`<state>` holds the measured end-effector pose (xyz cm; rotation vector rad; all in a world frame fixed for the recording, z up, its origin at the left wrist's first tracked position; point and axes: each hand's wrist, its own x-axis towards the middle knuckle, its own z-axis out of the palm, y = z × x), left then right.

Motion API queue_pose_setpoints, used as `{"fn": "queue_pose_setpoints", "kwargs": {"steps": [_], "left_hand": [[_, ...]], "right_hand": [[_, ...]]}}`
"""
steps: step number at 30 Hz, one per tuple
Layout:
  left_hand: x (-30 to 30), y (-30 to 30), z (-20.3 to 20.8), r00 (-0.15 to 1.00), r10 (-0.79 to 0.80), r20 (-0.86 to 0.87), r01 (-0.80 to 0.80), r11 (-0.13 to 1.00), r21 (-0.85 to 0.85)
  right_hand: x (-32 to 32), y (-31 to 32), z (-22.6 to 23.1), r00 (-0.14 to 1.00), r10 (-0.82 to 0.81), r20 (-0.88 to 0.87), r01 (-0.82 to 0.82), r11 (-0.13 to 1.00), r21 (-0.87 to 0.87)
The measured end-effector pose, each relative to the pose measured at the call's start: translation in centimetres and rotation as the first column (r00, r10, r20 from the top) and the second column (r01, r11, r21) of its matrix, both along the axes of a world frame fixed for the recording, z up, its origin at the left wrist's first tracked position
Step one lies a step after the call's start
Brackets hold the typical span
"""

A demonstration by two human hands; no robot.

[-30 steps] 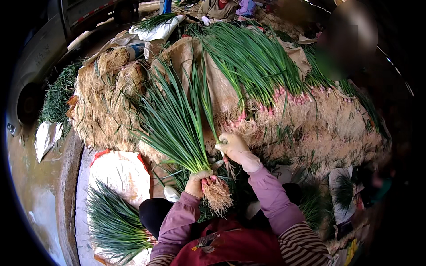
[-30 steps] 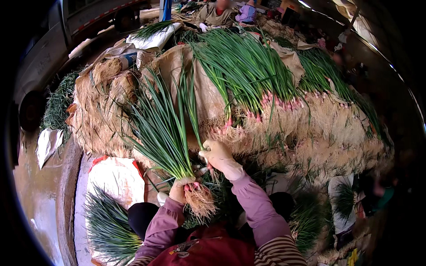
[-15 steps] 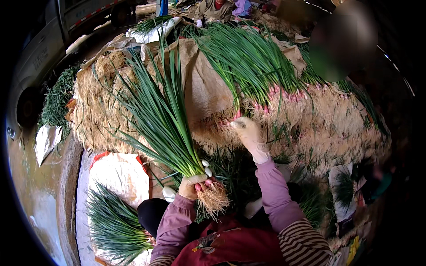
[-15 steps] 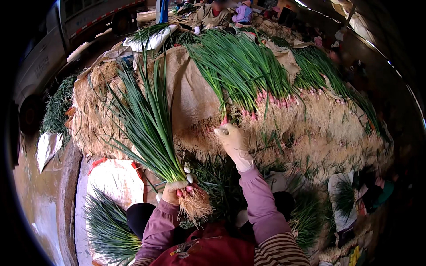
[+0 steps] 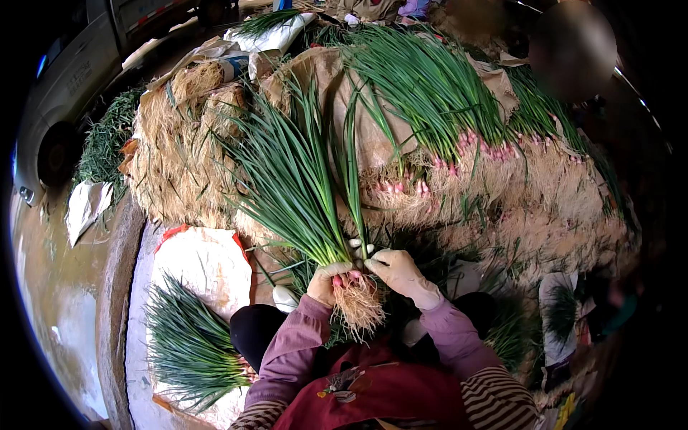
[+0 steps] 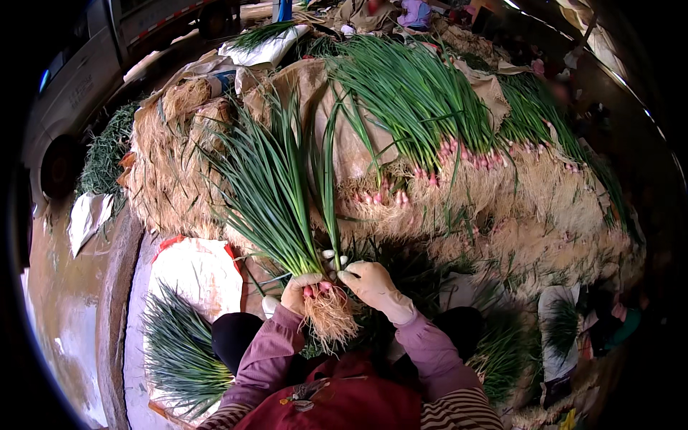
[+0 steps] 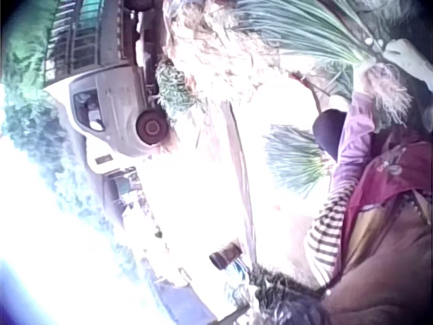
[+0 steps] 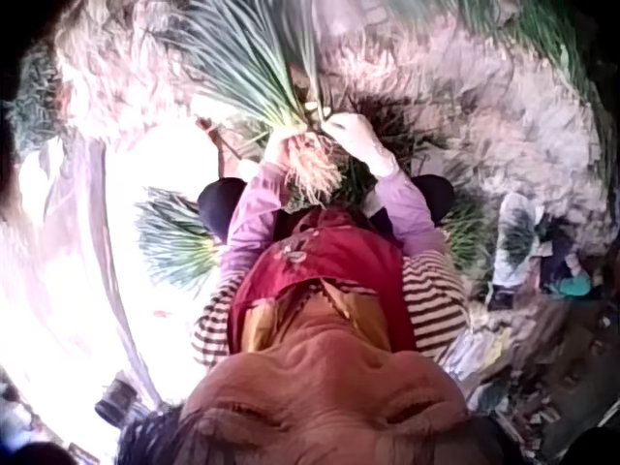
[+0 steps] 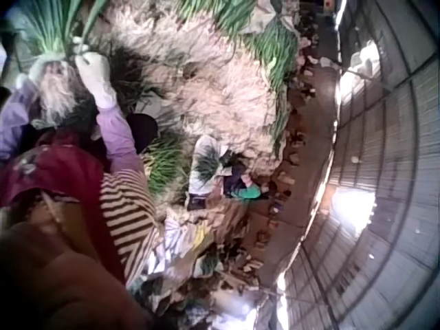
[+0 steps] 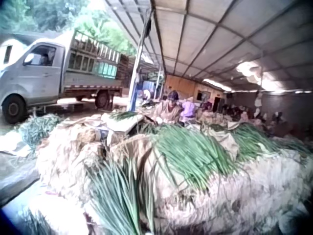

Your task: The person peels and trims green onions by hand while sitting on the ground, placing the cleaned onions into a bundle.

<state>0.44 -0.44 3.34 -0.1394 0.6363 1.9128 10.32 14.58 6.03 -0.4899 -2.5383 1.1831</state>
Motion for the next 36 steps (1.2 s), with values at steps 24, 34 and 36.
{"fn": "queue_pose_setpoints", "kwargs": {"steps": [24, 34, 36], "left_hand": [[-0.3, 0.0, -3.1, 0.997, -0.051, -0.056, 0.045, 0.994, -0.099], [0.2, 0.1, -1.5, 0.998, 0.000, -0.069, 0.009, 0.991, 0.134], [0.7, 0.6, -0.1, 0.999, 0.003, -0.038, 0.003, 0.989, 0.149]], "right_hand": [[-5.0, 2.4, -4.7, 0.976, -0.161, 0.146, 0.198, 0.939, -0.283], [-8.3, 14.4, 2.1, 0.899, -0.426, -0.102, 0.425, 0.905, -0.025], [-10.8, 15.2, 3.5, 0.923, -0.385, -0.001, 0.372, 0.892, -0.258]]}}
